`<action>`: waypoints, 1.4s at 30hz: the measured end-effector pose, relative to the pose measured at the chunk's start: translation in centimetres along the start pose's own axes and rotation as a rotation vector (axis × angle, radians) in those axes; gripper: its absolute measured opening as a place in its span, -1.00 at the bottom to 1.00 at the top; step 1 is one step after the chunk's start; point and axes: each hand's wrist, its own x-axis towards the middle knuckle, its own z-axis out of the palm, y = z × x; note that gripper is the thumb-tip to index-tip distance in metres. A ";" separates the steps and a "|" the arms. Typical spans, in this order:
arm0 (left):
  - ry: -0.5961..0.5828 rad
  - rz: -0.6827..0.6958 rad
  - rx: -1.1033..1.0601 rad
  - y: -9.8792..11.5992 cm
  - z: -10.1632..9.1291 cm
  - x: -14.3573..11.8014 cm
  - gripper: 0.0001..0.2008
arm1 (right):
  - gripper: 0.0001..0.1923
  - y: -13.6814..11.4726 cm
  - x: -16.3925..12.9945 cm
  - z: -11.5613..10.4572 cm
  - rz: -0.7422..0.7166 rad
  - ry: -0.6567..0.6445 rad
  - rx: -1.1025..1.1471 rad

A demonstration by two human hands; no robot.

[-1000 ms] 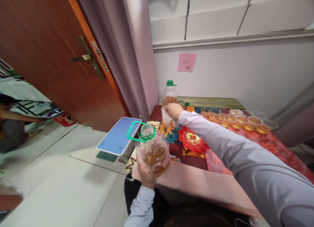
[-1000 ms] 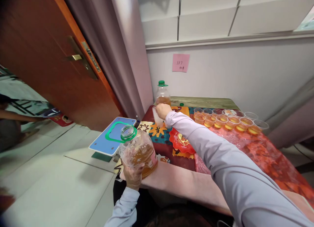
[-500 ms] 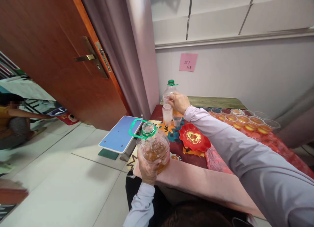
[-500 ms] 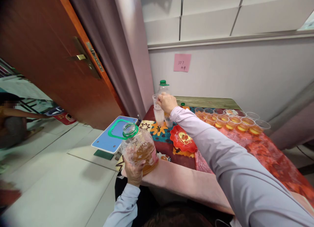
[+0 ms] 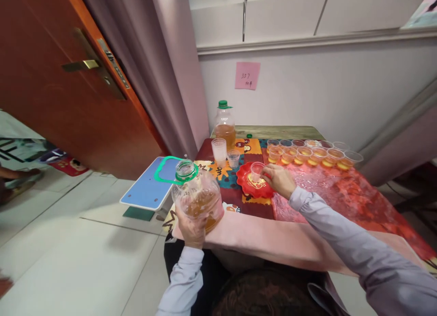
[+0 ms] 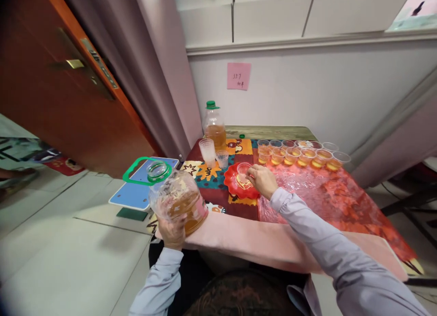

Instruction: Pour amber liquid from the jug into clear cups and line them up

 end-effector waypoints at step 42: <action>-0.153 0.122 0.260 6.6 1.9 3.6 0.04 | -0.07 -13.7 -2.6 9.1 -0.050 -0.108 1.630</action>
